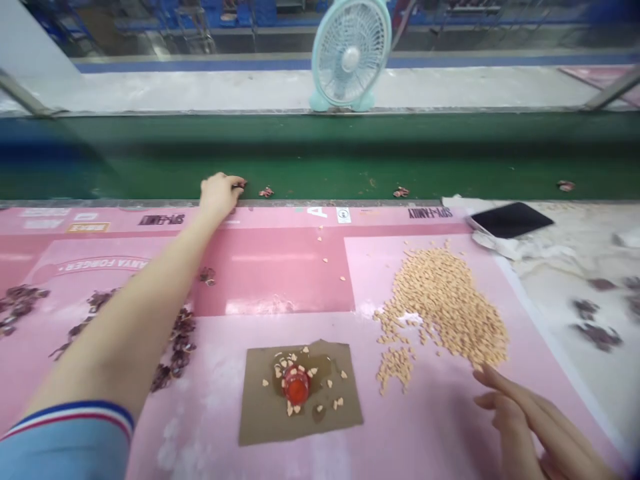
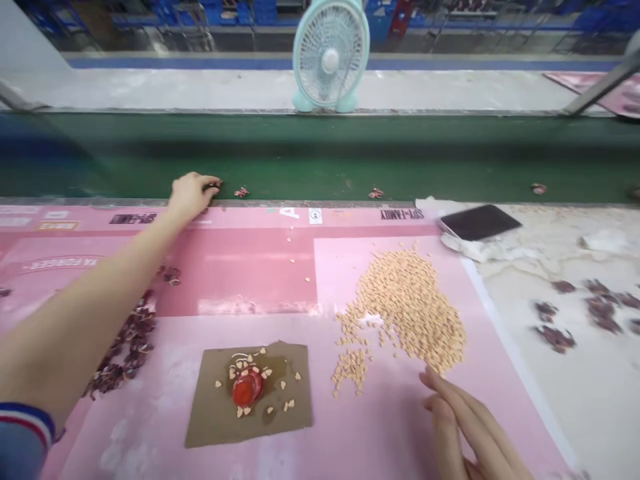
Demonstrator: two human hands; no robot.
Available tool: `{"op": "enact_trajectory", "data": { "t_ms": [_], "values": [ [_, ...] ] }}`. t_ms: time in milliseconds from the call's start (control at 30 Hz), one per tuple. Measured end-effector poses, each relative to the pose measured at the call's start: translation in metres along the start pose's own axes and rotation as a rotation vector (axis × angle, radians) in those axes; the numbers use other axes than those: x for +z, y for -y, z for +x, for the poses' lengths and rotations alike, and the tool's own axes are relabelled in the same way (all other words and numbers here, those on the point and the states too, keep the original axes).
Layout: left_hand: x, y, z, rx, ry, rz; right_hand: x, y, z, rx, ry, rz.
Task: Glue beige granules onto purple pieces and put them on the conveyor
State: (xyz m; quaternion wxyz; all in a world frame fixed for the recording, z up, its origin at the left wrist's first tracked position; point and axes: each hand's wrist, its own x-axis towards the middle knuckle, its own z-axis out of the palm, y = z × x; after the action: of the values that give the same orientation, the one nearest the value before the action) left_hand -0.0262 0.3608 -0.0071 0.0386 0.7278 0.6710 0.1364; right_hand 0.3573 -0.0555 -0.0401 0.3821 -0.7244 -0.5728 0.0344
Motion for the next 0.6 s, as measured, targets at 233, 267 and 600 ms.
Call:
{"op": "enact_trajectory", "data": {
  "t_ms": [233, 267, 600],
  "values": [
    [-0.020, -0.018, -0.005, 0.083, 0.006, -0.048, 0.019, 0.025, 0.021, -0.212, 0.116, -0.138],
    [-0.021, -0.022, -0.009, 0.075, -0.018, -0.063, 0.020, 0.024, 0.022, -0.235, 0.122, -0.178],
    [-0.068, -0.031, -0.151, 0.247, -0.037, -0.228, 0.031, 0.027, 0.043, -0.395, 0.169, -0.296]
  ]
}}
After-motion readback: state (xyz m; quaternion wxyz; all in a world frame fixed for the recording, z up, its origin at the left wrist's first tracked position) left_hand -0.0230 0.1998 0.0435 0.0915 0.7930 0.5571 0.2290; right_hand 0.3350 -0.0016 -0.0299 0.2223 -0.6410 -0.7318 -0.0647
